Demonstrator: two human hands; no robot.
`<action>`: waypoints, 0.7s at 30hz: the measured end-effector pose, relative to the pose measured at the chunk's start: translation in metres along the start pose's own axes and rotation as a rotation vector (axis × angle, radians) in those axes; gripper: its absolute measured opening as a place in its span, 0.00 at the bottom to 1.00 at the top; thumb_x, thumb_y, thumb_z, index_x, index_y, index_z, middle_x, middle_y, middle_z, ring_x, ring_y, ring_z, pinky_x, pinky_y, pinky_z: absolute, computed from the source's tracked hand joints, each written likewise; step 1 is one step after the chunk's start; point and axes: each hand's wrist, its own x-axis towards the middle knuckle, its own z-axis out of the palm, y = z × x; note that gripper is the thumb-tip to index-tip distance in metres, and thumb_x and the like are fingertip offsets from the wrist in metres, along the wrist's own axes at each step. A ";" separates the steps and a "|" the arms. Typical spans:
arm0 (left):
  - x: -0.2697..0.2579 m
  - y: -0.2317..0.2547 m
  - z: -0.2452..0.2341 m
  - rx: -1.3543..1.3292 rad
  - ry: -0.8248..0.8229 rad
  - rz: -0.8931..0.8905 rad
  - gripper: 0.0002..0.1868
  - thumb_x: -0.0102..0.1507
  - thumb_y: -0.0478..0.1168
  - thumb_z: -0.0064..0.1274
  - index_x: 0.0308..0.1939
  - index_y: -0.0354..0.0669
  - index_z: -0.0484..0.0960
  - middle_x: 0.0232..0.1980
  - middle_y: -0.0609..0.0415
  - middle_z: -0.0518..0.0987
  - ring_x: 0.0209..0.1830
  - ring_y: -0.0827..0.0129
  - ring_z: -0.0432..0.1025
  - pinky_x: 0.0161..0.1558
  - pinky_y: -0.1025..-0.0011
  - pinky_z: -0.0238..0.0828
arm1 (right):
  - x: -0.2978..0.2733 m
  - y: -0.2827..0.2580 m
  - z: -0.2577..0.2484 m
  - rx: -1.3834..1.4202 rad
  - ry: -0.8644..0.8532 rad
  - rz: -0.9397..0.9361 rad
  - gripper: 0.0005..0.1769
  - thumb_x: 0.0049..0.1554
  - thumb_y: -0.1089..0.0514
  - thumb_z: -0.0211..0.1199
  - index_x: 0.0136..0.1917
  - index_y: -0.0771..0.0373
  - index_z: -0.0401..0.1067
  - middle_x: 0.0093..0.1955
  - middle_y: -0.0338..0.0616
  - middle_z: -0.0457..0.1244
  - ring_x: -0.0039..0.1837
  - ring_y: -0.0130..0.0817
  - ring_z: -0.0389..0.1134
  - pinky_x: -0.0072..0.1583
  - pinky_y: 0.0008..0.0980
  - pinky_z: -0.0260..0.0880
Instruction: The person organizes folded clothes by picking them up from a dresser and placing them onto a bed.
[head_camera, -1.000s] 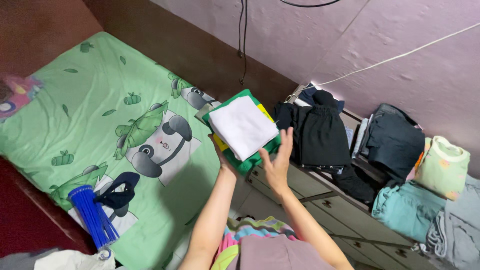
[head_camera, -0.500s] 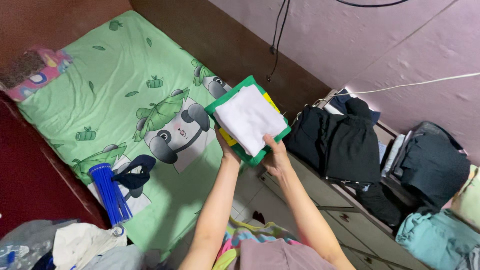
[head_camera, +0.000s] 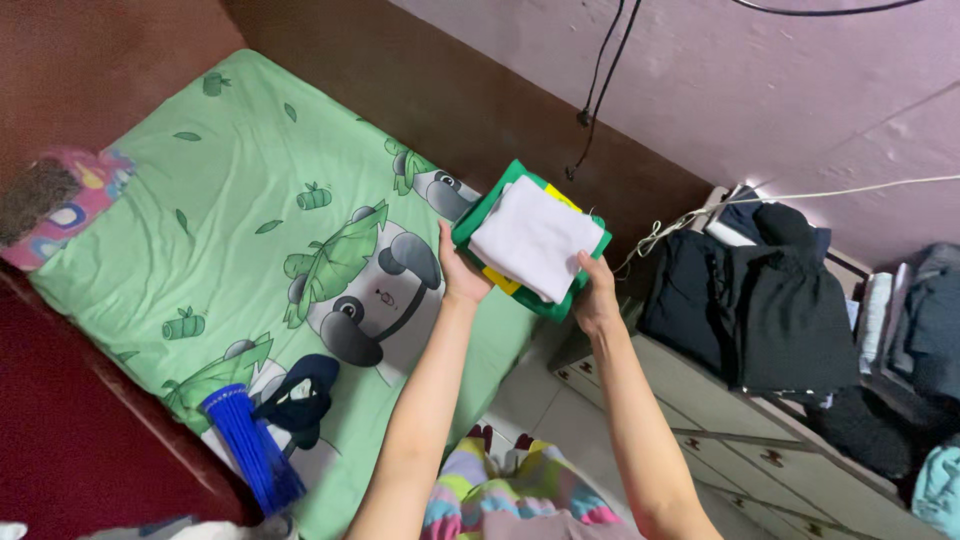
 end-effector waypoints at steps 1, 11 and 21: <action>0.010 0.001 -0.017 0.001 -0.006 -0.006 0.47 0.63 0.76 0.41 0.72 0.44 0.71 0.74 0.50 0.71 0.74 0.52 0.63 0.72 0.52 0.56 | 0.012 0.011 -0.007 0.001 0.002 -0.008 0.32 0.54 0.53 0.66 0.70 0.60 0.65 0.66 0.45 0.64 0.67 0.41 0.65 0.66 0.43 0.68; 0.180 -0.091 -0.321 0.161 0.213 -0.166 0.24 0.65 0.51 0.55 0.61 0.42 0.79 0.64 0.52 0.79 0.64 0.60 0.71 0.65 0.58 0.65 | 0.153 0.168 -0.168 -0.429 0.320 -0.137 0.33 0.50 0.59 0.74 0.66 0.68 0.65 0.59 0.49 0.68 0.58 0.36 0.70 0.60 0.36 0.71; 0.318 -0.161 -0.523 0.583 0.110 0.205 0.20 0.67 0.31 0.53 0.63 0.38 0.79 0.60 0.53 0.80 0.60 0.71 0.72 0.61 0.73 0.67 | 0.319 0.310 -0.348 -0.451 0.407 -0.261 0.36 0.53 0.59 0.72 0.71 0.65 0.62 0.61 0.48 0.67 0.58 0.33 0.69 0.60 0.32 0.71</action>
